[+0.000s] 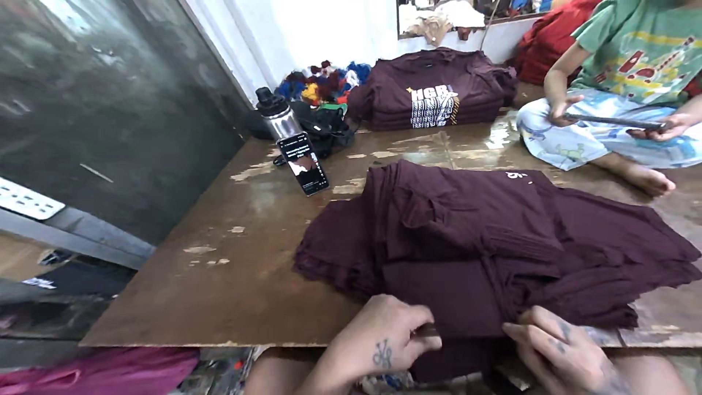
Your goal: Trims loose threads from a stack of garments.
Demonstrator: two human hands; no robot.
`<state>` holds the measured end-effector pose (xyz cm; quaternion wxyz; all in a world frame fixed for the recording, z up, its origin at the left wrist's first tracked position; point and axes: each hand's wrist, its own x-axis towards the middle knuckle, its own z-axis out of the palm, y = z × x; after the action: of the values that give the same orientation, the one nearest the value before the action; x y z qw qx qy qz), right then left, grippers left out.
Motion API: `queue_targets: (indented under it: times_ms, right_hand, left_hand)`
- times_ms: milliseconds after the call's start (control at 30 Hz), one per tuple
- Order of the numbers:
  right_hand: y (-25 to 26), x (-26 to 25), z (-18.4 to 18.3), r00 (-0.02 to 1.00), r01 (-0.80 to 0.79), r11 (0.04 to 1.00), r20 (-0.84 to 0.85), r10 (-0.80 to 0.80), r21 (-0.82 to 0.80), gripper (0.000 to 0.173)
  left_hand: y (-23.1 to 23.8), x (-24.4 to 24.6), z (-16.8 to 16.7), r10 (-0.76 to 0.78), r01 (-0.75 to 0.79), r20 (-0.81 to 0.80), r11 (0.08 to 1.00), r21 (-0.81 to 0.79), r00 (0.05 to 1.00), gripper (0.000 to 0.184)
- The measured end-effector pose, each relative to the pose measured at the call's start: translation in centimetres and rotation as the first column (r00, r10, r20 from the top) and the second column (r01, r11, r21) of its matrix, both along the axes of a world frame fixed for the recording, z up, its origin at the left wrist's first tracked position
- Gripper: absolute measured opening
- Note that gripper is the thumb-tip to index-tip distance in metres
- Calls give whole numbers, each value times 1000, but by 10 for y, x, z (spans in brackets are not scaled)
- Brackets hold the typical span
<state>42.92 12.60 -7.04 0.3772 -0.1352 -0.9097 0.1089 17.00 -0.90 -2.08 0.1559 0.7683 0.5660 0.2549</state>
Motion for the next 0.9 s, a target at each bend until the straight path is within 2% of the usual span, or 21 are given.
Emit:
queue_targets:
  times_ms: [33,67,100,133,167,200,233,300,333,400,500,567,600,667,733,800,900]
  right_hand:
    - [-3,7,1,1000,-6,1000,26,7,-24,12]
    - [-4,10,3,1000,-6,999,26,7,-45,12]
    - [-4,10,6,1000,1,998,6,-1,-64,14]
    - [-5,5,11,1000,18,997,-21,-20,-81,23]
    - [-6,-3,16,998,44,994,-42,-48,-97,31]
    - [-6,-14,19,996,65,992,-61,-72,-105,36]
    - [-5,-24,18,993,91,991,-62,-98,-98,34]
    - [-4,-29,12,992,116,989,-29,-119,-93,22]
    - [-3,-25,11,993,114,990,-29,-117,-82,18]
    - [-1,-12,11,994,104,993,-33,-107,-61,17]
    - [-5,2,10,991,117,986,-51,-124,-115,18]
    - [-9,2,11,991,109,984,-60,-118,-139,18]
    - [-11,1,12,991,106,984,-62,-116,-144,17]
    - [-11,0,12,991,105,984,-65,-115,-146,16]
    - [-9,1,10,991,98,983,-76,-111,-152,17]
    - [-7,2,5,988,79,983,-115,-100,-168,18]
    - [-5,0,3,976,28,983,-209,-66,-181,20]
  left_hand:
    - [-1,1,-2,-21,18,-28,994,-105,999,30]
    - [1,4,-1,-8,8,-5,995,-100,1000,34]
    - [6,9,4,30,-29,87,999,-13,996,40]
    - [14,16,11,61,-82,252,994,76,966,47]
    - [25,25,17,62,-121,433,987,109,899,55]
    - [36,35,20,57,-130,569,988,87,820,56]
    - [45,45,17,90,-140,639,990,27,764,49]
    - [57,60,7,255,-217,621,966,-139,741,40]
    - [59,63,4,290,-239,601,957,-166,745,38]
    - [58,63,2,292,-236,613,956,-173,734,35]
    - [54,63,-3,298,-239,649,954,-180,700,35]
    - [53,64,-5,283,-239,631,958,-157,723,35]
    - [51,62,-5,270,-234,586,962,-138,764,36]
    - [45,59,-2,230,-212,393,973,-89,890,40]
    - [38,58,4,159,-157,183,987,-26,970,39]
    - [32,60,5,115,-116,61,993,15,992,37]
    - [34,64,1,125,-120,-29,982,143,992,33]
